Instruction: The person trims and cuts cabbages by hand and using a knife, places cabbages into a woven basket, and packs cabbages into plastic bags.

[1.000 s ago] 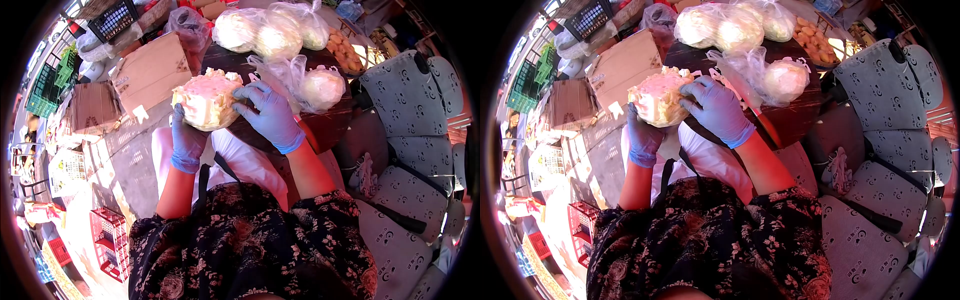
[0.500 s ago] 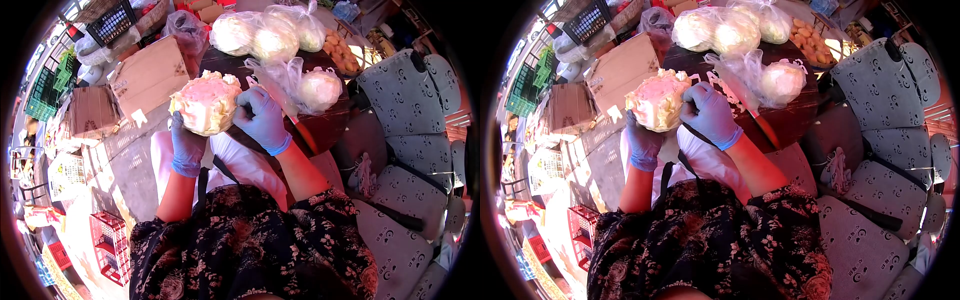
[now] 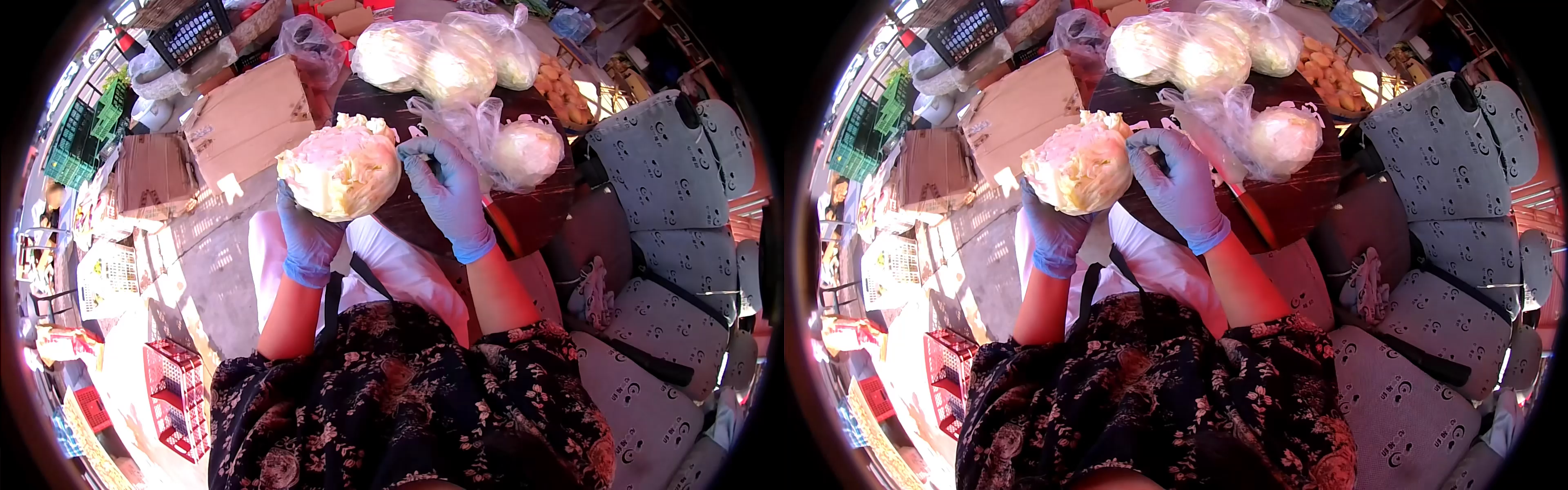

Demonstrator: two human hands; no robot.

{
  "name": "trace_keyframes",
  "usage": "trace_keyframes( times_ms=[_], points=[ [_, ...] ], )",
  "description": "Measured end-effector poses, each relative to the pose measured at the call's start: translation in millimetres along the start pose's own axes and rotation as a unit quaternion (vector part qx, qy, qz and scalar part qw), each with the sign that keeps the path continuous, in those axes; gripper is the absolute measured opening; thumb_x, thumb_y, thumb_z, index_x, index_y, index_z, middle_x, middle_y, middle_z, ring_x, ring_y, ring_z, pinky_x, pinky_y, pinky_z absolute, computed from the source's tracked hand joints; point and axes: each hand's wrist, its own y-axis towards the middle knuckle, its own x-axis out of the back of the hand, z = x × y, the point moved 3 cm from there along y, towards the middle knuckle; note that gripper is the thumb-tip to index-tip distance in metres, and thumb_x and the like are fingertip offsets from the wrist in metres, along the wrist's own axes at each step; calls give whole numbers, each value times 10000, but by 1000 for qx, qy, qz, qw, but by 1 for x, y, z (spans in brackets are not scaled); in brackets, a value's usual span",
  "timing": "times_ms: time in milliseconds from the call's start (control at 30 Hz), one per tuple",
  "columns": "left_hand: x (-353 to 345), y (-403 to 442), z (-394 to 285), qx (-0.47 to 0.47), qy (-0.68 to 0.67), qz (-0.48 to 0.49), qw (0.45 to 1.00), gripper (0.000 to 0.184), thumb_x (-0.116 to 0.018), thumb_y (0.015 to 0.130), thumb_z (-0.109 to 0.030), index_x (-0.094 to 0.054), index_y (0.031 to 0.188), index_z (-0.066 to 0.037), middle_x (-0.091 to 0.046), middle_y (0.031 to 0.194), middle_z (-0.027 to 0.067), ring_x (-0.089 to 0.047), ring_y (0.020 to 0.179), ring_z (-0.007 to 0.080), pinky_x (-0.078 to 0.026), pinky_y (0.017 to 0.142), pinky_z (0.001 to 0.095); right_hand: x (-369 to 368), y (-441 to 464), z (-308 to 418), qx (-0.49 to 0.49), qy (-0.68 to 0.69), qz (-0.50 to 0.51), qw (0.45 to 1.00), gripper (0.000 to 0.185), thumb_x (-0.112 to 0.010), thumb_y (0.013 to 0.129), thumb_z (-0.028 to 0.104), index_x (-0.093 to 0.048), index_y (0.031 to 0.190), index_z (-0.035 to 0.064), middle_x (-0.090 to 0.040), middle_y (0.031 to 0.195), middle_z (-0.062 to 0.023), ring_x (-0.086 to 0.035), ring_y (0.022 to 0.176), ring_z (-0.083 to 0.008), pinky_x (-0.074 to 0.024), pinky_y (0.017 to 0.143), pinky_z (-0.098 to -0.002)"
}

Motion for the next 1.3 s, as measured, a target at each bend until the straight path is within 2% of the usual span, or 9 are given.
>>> trace_keyframes(
  times_ms=[133,333,433,533,667,800,1033,1133,1300],
  points=[
    [14,1,-1,-32,63,-25,997,697,-479,893,-536,-333,1400,-81,-407,1406,129,-409,1281,323,-324,1067,513,-4,2,25,173,-190,16,966,297,-672,803,66,-651,1097,107,-606,988,-92,-623,779,-182,-506,679,-274],
    [25,-3,-8,-33,174,-20,984,671,-506,899,-497,-342,1389,-69,-436,1380,111,-438,1255,298,-358,1043,476,-5,-1,22,226,-388,163,878,284,-659,765,135,-611,1040,83,-557,923,-89,-600,815,-234,-497,674,-331],
    [28,-2,-9,-21,180,-34,983,659,-513,902,-479,-343,1389,-68,-436,1380,109,-442,1254,291,-367,1036,469,-9,-4,18,272,-434,132,848,232,-654,751,143,-581,959,71,-545,894,-94,-597,769,-228,-494,635,-325],
    [28,2,-4,-4,142,-23,990,650,-513,902,-471,-347,1390,-76,-431,1386,113,-438,1260,296,-361,1044,480,-5,-2,10,285,-352,80,888,205,-662,752,140,-550,902,57,-556,840,-97,-587,671,-193,-483,575,-324],
    [12,0,6,2,70,-19,997,657,-494,897,-496,-354,1390,-86,-423,1395,120,-429,1270,307,-349,1051,506,0,-6,-34,1,44,-74,996,94,-599,850,129,-587,880,41,-564,714,-32,-505,541,-128,-444,497,-295],
    [5,0,6,3,52,-32,998,686,-494,882,-528,-355,1389,-88,-420,1398,124,-426,1272,317,-348,1049,521,11,-2,-22,-107,546,-3,831,111,-529,905,115,-584,959,36,-578,748,-50,-566,595,-154,-469,505,-290],
    [17,3,-3,-73,110,-25,991,701,-529,874,-522,-348,1390,-84,-424,1393,114,-421,1274,313,-340,1062,488,7,-16,-18,-233,382,75,891,188,-495,890,25,-545,1071,33,-602,965,-108,-640,826,-221,-539,677,-310],
    [16,0,-8,-94,146,-23,984,694,-557,873,-489,-344,1389,-77,-430,1383,108,-439,1254,298,-341,1063,460,-5,-16,-6,-172,319,89,928,240,-618,871,95,-537,1083,18,-581,1068,-94,-594,915,-184,-513,757,-268],
    [27,4,-10,-156,193,-41,968,864,-724,770,-353,-251,1434,-66,-377,1406,103,-402,1278,259,-349,1063,428,-33,-19,16,-50,-48,46,997,353,-744,796,218,-556,1028,30,-636,834,-101,-608,688,-159,-492,617,-276]
  ],
)
